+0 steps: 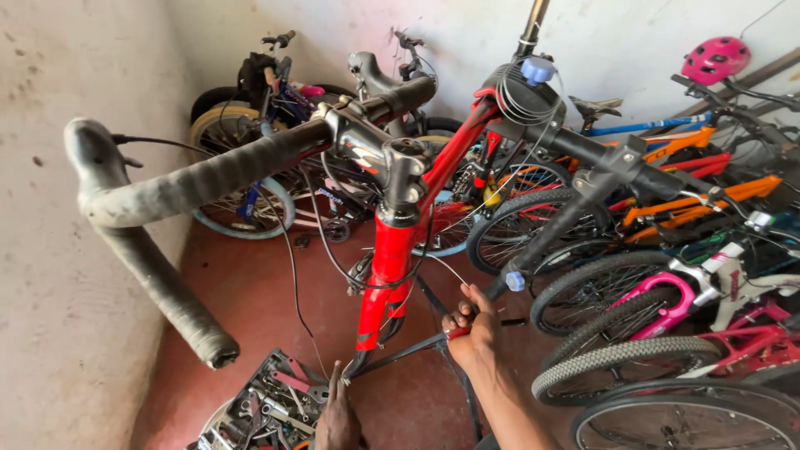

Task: Threading and adjusting a bicycle cable through the frame and housing

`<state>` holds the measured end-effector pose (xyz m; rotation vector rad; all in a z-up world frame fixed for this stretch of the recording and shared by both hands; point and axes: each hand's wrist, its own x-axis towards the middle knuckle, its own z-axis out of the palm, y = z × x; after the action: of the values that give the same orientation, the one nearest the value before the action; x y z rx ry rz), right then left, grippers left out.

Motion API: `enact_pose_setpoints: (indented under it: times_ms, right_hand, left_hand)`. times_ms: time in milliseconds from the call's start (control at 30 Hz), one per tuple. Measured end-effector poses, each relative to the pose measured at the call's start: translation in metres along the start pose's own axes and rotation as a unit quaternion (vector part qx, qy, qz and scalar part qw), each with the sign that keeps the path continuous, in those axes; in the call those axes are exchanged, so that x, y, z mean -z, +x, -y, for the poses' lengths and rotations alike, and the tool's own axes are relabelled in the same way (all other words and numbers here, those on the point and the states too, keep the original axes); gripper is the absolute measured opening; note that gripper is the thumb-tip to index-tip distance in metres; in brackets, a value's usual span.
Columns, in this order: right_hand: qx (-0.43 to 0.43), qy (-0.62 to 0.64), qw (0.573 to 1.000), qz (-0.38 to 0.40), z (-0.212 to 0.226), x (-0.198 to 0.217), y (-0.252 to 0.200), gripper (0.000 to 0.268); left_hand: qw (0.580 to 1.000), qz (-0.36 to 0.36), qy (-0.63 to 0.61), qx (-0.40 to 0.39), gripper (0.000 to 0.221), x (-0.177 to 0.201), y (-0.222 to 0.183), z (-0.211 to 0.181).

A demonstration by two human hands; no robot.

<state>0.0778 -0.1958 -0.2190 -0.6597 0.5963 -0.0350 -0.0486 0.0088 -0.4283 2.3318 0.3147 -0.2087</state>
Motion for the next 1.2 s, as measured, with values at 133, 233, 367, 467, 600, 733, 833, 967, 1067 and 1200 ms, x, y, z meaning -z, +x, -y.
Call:
enact_pose_setpoints:
  times_ms: [133,233,367,467,600,733,833,967,1067,1200]
  right_hand:
    - [-0.002,-0.013,1.0,-0.008,-0.005,0.009,-0.003,0.017]
    - [-0.013,0.004,1.0,-0.004,-0.004,0.014,-0.013,0.014]
    - [-0.019,0.002,0.999,0.025,0.004,0.023,-0.012,0.017]
    - [-0.012,0.002,0.999,0.031,0.012,0.032,-0.02,0.016]
    - [-0.001,0.002,1.0,0.028,0.023,0.044,-0.02,0.013]
    - [0.0,-0.018,1.0,-0.004,0.031,0.038,-0.03,0.015]
    - [-0.018,-0.036,0.999,-0.006,0.024,0.044,-0.035,0.015]
    - [-0.012,-0.043,0.999,-0.006,0.024,0.04,-0.03,0.016]
    - [-0.026,-0.044,0.999,-0.006,0.017,0.05,-0.028,0.016]
    - [-0.032,-0.044,0.999,0.007,0.009,0.056,-0.017,0.015]
  left_hand:
    - [0.982,0.023,0.188,0.011,0.073,0.029,-0.006,-0.03]
    - [0.981,0.045,0.185,0.042,0.074,0.041,-0.003,-0.049]
    - [0.971,0.006,0.232,0.062,0.076,0.049,0.006,-0.053]
    - [0.973,-0.021,0.222,0.063,0.069,0.076,-0.015,-0.058]
    - [0.968,-0.061,0.237,0.057,0.079,0.057,-0.015,-0.024]
    - [0.984,-0.094,0.143,-0.051,0.061,0.059,-0.006,-0.03]
    - [0.992,-0.101,-0.056,-0.059,0.036,0.064,-0.021,-0.037]
    - [0.993,-0.115,-0.004,0.017,0.035,0.039,-0.02,-0.042]
    - [0.993,-0.107,-0.004,0.052,0.026,0.041,-0.042,-0.052]
    - [0.987,-0.154,-0.026,0.046,0.031,0.053,-0.051,-0.043]
